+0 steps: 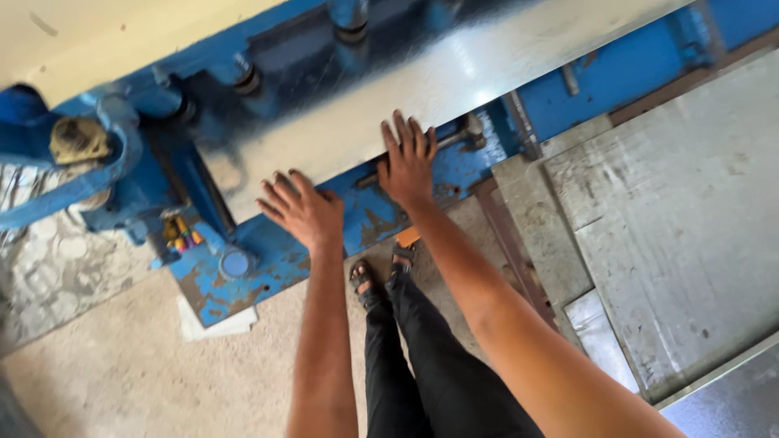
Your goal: The person repeatedly feeds a large rectangular metal sheet into a blue industrial bending machine. They align the sheet, push it through the rollers to bend it, and then remove it. This process is repeated multiple times on the same sheet, flipping it over between passes to achieve the desired curvature.
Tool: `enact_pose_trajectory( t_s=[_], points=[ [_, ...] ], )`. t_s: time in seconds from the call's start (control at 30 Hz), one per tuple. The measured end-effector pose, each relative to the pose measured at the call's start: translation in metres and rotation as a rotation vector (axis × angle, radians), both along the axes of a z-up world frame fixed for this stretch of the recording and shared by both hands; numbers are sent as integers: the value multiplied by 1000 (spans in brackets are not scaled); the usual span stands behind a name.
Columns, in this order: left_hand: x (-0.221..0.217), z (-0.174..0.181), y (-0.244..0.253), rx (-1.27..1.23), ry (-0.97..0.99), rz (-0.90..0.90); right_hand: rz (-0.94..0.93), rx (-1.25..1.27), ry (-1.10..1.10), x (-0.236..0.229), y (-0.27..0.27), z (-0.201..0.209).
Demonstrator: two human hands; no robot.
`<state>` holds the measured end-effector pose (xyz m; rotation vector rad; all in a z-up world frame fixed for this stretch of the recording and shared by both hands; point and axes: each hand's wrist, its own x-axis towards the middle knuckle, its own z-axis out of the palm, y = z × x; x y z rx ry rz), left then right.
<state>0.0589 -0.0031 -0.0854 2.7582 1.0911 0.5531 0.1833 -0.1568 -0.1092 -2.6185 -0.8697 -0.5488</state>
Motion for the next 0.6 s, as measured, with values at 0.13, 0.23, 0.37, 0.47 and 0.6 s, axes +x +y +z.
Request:
enact_pose_trajectory(
  t_s=[0.13,0.23,0.37,0.47,0.6],
  points=[
    [6,8,4,-42,62,23,12,-15,17,5,0,-2],
    [7,15,4,-70,79,19,6,-40,14,2,0,-3],
    [4,16,1,-110,110,51,14,-47,-35,3,1,-6],
    [3,12,0,-112,111,52,13,-54,8,2,0,-6],
    [2,5,1,-55,18,13,25,-52,13,1,1,-4]
  ],
)
